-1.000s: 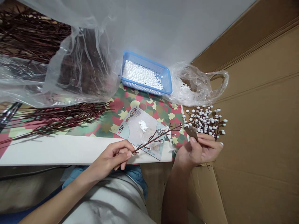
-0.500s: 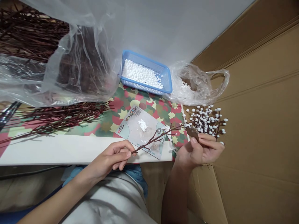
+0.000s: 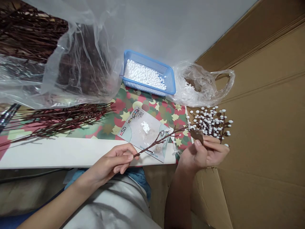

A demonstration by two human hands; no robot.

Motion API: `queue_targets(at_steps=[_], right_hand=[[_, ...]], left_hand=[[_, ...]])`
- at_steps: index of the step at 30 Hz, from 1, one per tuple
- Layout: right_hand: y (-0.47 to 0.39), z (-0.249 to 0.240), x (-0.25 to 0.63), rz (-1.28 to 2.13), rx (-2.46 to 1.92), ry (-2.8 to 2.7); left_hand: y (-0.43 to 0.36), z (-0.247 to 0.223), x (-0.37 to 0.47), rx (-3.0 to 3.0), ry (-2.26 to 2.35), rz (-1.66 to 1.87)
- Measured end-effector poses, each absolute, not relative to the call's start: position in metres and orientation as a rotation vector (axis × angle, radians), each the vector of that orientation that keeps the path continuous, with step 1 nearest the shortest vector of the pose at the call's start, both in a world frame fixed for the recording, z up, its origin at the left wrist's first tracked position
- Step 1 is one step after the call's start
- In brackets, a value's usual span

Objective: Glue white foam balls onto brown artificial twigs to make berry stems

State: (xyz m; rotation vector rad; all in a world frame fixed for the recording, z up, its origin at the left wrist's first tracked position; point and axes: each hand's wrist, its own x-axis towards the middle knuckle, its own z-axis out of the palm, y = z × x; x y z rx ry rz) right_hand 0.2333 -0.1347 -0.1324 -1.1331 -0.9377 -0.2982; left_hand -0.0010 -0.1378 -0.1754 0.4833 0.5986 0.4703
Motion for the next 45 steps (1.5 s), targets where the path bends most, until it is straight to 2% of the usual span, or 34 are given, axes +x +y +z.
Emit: queue_targets(at_steps=[15,22,28,38,45], right_hand=[[-0.137,-0.128,0.233,-0.274,-1.128,-0.862],[-0.143,-0.122,0.229,0.348,-1.148,-0.610],[-0.144,-0.123,0.228,0.634,-1.090,-0.467],[-0.141,-0.121,0.223,0.610,-1.137,-0.483],[-0.145,-0.118,0.216,0.405,-1.091,-0.561]], left_hand=[[-0.140,-0.175,-0.002,0.487,0.623,0.459],[-0.142,-0.179,-0.008,0.551,0.637,0.471],[-0.142,-0.176,-0.010,0.603,0.676,0.489],[-0.142,-0.180,-0.010,0.642,0.681,0.518],[-0.141,-0.177,-0.007,0.717,0.802,0.646]])
